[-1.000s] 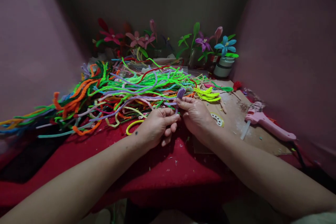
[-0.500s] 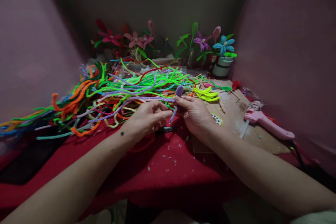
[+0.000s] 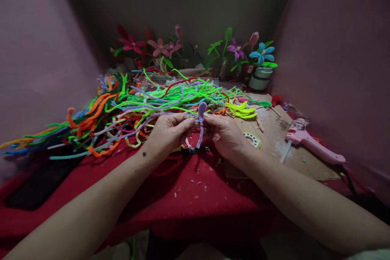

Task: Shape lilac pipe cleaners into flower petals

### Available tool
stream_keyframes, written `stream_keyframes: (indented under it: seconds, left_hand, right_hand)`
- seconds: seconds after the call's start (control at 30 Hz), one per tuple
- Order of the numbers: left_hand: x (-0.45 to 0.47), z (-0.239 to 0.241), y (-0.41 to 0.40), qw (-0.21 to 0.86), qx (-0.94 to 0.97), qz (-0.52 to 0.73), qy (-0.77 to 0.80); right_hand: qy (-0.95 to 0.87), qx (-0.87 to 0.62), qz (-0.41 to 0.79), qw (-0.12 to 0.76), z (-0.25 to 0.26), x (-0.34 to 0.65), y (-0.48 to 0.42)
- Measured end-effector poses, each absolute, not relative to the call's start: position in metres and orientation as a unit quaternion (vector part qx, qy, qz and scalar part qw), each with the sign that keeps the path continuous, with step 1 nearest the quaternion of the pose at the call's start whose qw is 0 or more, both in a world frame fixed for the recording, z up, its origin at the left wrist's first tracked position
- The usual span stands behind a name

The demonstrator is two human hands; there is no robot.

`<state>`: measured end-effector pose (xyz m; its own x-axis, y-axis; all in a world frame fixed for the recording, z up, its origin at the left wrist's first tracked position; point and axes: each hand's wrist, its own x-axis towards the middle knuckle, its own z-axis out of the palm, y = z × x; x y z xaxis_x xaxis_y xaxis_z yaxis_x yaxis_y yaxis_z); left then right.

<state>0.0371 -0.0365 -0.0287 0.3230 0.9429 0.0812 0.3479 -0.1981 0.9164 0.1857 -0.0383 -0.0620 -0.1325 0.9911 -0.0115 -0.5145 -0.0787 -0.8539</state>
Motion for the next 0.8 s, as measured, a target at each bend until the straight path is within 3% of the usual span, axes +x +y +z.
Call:
stream_keyframes:
  seconds: [0.2,0.4,0.6,0.8]
  left_hand:
    - [0.0356,-0.0291,-0.0364,0.438,0.696,0.335,0.46]
    - [0.035,-0.0308,-0.0319,0.436,0.695,0.336,0.462]
    - [0.037,-0.0311,-0.0297,0.417,0.666,0.424,0.45]
    - [0.0393,-0.0325,-0.0305,0.421,0.677,0.406,0.446]
  right_hand:
    - [-0.355,-0.322,0.673,0.564,-0.0604,0.1871,-0.0376]
    - [-0.39,-0.351,0.628,0.575,-0.0627,0.1859,-0.0373]
    - [-0.414,-0.377,0.604,0.567,-0.0622,0.1839,-0.0398]
    - [-0.45,-0.428,0.556,0.552,-0.0574,0.1793,-0.0464]
